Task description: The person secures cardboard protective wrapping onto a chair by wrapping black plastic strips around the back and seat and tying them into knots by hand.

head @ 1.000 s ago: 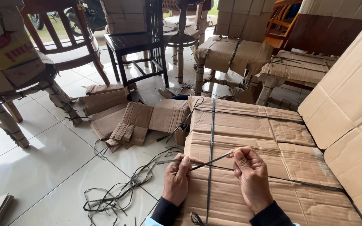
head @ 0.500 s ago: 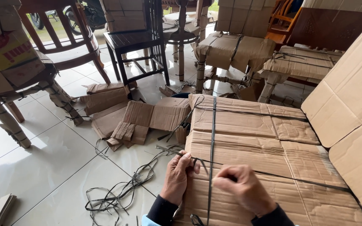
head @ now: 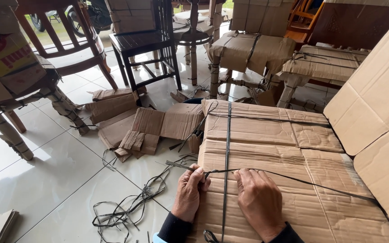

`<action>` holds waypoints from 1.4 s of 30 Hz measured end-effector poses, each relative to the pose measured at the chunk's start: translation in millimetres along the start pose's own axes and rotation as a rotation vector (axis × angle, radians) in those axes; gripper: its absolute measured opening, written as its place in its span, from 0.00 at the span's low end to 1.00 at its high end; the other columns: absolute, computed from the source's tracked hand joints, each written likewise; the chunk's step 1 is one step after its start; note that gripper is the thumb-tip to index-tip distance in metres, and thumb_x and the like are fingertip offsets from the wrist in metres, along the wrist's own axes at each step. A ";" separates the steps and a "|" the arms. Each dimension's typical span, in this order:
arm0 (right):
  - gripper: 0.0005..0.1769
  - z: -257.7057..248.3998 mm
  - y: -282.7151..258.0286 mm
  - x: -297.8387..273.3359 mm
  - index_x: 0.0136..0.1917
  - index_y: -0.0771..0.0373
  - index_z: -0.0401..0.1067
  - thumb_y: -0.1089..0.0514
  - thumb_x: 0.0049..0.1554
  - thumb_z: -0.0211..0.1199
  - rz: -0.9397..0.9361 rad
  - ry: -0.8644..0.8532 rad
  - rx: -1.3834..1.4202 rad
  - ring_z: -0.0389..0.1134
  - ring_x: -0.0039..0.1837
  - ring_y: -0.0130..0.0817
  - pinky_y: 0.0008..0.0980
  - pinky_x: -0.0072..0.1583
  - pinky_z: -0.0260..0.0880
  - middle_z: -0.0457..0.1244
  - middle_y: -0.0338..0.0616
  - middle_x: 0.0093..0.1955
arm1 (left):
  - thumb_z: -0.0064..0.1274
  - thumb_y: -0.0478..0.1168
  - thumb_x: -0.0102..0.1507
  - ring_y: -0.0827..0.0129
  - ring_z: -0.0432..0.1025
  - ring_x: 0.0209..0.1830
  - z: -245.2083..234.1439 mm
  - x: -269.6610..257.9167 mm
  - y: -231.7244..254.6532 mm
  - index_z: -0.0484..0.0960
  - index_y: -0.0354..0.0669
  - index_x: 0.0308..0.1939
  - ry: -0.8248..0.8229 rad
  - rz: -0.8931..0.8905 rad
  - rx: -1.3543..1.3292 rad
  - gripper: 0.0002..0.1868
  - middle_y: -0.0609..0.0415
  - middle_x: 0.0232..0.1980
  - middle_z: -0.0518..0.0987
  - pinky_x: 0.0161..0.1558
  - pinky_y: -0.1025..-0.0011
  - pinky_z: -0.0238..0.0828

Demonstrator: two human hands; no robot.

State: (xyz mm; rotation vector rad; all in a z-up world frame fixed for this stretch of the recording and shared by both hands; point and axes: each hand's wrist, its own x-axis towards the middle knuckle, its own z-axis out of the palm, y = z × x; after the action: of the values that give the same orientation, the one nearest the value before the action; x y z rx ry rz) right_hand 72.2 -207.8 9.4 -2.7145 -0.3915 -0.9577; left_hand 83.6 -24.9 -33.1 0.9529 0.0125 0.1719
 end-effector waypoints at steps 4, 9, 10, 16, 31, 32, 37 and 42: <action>0.05 5.9 3.8 -5.9 0.44 0.50 0.73 0.51 0.61 0.60 -0.063 0.043 0.045 0.68 0.41 0.38 0.40 0.43 0.69 0.66 0.33 0.36 | 0.50 0.38 0.68 0.73 0.62 0.26 1.0 -1.9 2.9 0.65 0.47 0.27 -0.002 -0.003 0.003 0.16 0.60 0.25 0.61 0.34 0.79 0.59; 0.06 6.2 3.0 -10.8 0.42 0.44 0.71 0.48 0.57 0.67 0.035 0.063 0.120 0.68 0.32 0.37 0.41 0.32 0.66 0.66 0.30 0.31 | 0.46 0.37 0.68 0.73 0.61 0.24 5.7 -3.7 9.1 0.63 0.47 0.27 0.001 0.013 -0.005 0.15 0.60 0.25 0.60 0.34 0.77 0.59; 0.09 8.9 3.6 -11.8 0.43 0.44 0.68 0.45 0.57 0.66 0.100 0.007 0.123 0.69 0.32 0.39 0.44 0.33 0.66 0.67 0.30 0.29 | 0.46 0.37 0.68 0.73 0.61 0.24 6.6 -4.8 11.1 0.62 0.47 0.26 -0.001 0.022 0.004 0.16 0.59 0.25 0.60 0.33 0.77 0.58; 0.10 3.7 3.2 -11.4 0.49 0.44 0.68 0.43 0.57 0.65 0.060 -0.039 0.225 0.72 0.34 0.41 0.45 0.34 0.68 0.70 0.28 0.34 | 0.45 0.38 0.67 0.71 0.62 0.23 3.6 -3.0 9.0 0.63 0.46 0.25 -0.008 0.057 0.058 0.15 0.58 0.25 0.61 0.32 0.76 0.57; 0.32 -1.0 -1.0 -6.9 0.73 0.42 0.60 0.43 0.57 0.63 0.066 -0.156 0.173 0.73 0.35 0.38 0.42 0.36 0.71 0.73 0.22 0.38 | 0.44 0.38 0.67 0.71 0.62 0.22 -0.3 -2.3 4.4 0.62 0.46 0.24 0.000 0.077 0.066 0.16 0.58 0.25 0.60 0.32 0.75 0.57; 0.38 -2.6 -2.3 -5.7 0.79 0.39 0.56 0.42 0.57 0.62 0.041 -0.134 0.110 0.71 0.31 0.37 0.40 0.34 0.71 0.72 0.25 0.37 | 0.45 0.38 0.68 0.71 0.62 0.22 -1.2 -2.2 3.5 0.62 0.46 0.25 0.004 0.072 0.060 0.16 0.58 0.25 0.60 0.32 0.75 0.57; 0.25 5.2 -1.2 -8.0 0.68 0.40 0.71 0.47 0.57 0.64 0.017 0.023 -0.003 0.66 0.29 0.35 0.40 0.30 0.67 0.65 0.33 0.27 | 0.45 0.38 0.67 0.71 0.62 0.22 0.6 -7.6 7.3 0.63 0.45 0.26 -0.012 0.079 0.037 0.15 0.58 0.23 0.60 0.32 0.75 0.56; 0.08 18.6 1.8 -8.0 0.52 0.39 0.77 0.43 0.60 0.62 0.091 0.101 -0.085 0.68 0.29 0.37 0.41 0.29 0.66 0.64 0.33 0.25 | 0.45 0.38 0.67 0.71 0.61 0.22 2.6 -9.9 9.1 0.63 0.45 0.24 -0.037 0.105 0.068 0.17 0.57 0.23 0.60 0.33 0.74 0.56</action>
State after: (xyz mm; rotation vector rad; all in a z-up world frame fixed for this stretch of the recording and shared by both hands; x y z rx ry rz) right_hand 77.5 -205.2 -10.1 -2.7183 -0.2107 -1.1043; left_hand 72.8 -23.4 -24.9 1.0255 -0.0660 0.2526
